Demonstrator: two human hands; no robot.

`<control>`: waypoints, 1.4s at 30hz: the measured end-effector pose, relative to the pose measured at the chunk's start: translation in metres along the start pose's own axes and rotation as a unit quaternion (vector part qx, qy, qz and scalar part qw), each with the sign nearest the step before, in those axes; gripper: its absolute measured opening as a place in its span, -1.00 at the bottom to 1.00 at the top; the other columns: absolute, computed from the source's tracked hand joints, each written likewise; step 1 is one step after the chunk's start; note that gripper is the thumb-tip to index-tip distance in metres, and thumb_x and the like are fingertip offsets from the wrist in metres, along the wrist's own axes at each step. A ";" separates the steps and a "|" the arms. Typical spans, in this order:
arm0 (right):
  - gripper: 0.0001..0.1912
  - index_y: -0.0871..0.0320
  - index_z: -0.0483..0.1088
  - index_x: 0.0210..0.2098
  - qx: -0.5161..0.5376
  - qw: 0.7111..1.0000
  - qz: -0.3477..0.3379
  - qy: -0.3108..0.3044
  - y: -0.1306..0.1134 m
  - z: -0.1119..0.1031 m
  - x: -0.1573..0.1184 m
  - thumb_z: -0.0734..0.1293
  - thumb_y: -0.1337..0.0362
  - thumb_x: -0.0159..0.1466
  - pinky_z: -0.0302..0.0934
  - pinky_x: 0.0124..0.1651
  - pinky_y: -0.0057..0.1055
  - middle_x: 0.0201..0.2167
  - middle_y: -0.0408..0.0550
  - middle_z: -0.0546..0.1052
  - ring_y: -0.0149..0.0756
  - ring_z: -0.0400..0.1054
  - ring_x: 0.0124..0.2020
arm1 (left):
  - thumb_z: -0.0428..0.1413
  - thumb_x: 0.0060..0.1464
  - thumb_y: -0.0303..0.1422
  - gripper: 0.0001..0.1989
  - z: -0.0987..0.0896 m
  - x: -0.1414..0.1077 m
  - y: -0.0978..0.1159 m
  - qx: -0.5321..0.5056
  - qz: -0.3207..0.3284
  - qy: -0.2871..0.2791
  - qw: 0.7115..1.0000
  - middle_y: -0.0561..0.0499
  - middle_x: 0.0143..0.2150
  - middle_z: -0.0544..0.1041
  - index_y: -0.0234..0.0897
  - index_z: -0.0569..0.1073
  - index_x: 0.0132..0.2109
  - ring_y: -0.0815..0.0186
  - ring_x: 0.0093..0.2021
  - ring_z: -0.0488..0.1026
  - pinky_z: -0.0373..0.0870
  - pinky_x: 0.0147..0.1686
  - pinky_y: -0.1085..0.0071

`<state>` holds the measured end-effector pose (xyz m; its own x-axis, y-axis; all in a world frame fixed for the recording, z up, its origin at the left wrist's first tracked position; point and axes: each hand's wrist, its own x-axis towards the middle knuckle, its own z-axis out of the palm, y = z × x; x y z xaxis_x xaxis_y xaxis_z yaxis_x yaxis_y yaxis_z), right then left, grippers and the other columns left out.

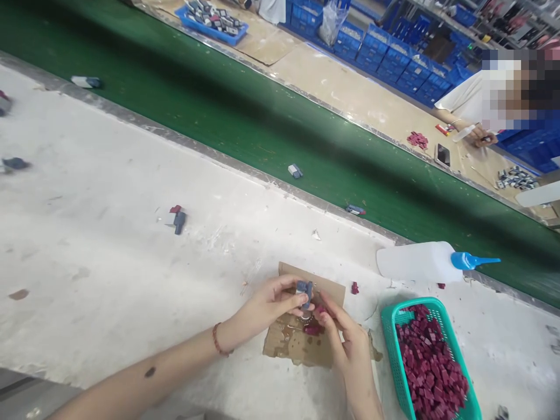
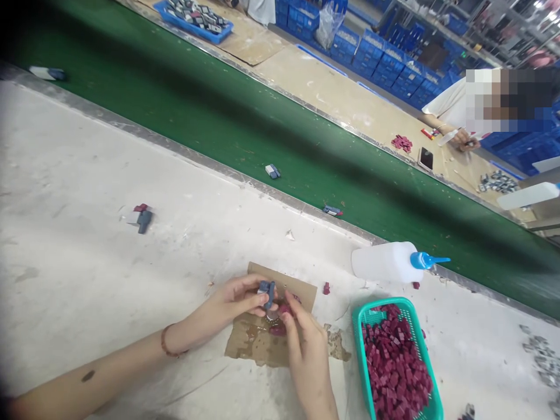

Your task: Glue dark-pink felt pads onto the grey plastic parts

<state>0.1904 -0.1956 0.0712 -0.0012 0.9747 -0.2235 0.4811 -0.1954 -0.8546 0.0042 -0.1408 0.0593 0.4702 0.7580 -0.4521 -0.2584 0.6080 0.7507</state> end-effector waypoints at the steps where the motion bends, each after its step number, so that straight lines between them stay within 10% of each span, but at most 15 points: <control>1: -0.66 0.05 0.54 0.00 -0.010 1.000 -0.004 0.006 0.001 -0.001 0.001 0.26 0.09 0.35 0.42 0.06 -0.17 -0.01 0.06 0.62 -0.08 0.54 -0.03 | 0.33 -0.09 0.00 -0.54 -0.002 0.000 0.001 0.003 0.002 0.006 1.000 -0.09 -0.20 0.63 -0.32 0.52 -0.23 0.26 -0.24 0.55 0.49 -0.24 0.38; 9: -0.75 0.10 0.41 -0.14 0.073 0.996 0.052 0.004 0.006 -0.001 -0.002 0.27 0.06 0.36 0.48 -0.18 -0.32 -0.20 0.09 0.66 -0.14 0.58 -0.17 | 0.36 -0.09 -0.10 -0.60 -0.014 0.000 0.010 -0.009 0.044 0.024 0.999 -0.10 -0.23 0.64 -0.32 0.53 -0.23 0.23 -0.18 0.55 0.45 -0.07 0.34; 15: -0.88 0.07 0.54 -0.32 -0.035 0.994 -0.074 0.078 0.004 0.005 0.000 0.35 0.22 0.29 0.44 -0.11 -0.26 -0.25 0.03 0.65 -0.13 0.55 -0.16 | 0.34 -0.05 -0.16 -0.56 -0.017 0.001 0.005 -0.020 0.032 0.022 0.999 -0.01 -0.26 0.56 -0.29 0.46 -0.09 0.29 -0.30 0.53 0.44 -0.33 0.41; 25: -0.83 0.07 0.51 -0.16 -0.156 0.960 -0.231 0.038 0.014 0.009 -0.002 0.29 0.39 0.35 0.44 -0.15 -0.38 -0.26 -0.03 0.62 -0.26 0.54 -0.23 | 0.35 -0.06 -0.27 -0.57 -0.022 0.003 0.001 0.004 0.010 -0.017 1.000 -0.02 -0.20 0.61 -0.27 0.52 -0.03 0.29 -0.27 0.54 0.42 -0.19 0.37; 42: -0.83 0.06 0.53 -0.24 -0.138 0.969 -0.201 0.027 0.004 0.006 -0.003 0.28 0.35 0.34 0.46 -0.22 -0.34 -0.31 0.02 0.62 -0.21 0.54 -0.28 | 0.12 0.14 0.03 -0.53 -0.015 0.001 -0.009 0.044 0.034 -0.087 0.995 0.04 -0.37 0.49 -0.27 0.40 -0.04 0.40 -0.51 0.39 0.25 -0.54 0.46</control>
<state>0.1866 -0.2001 0.0659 -0.1941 0.9719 0.1335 0.6673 0.2305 -0.7082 -0.0058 -0.1422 0.0444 0.5947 0.7397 -0.3150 -0.2225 0.5280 0.8196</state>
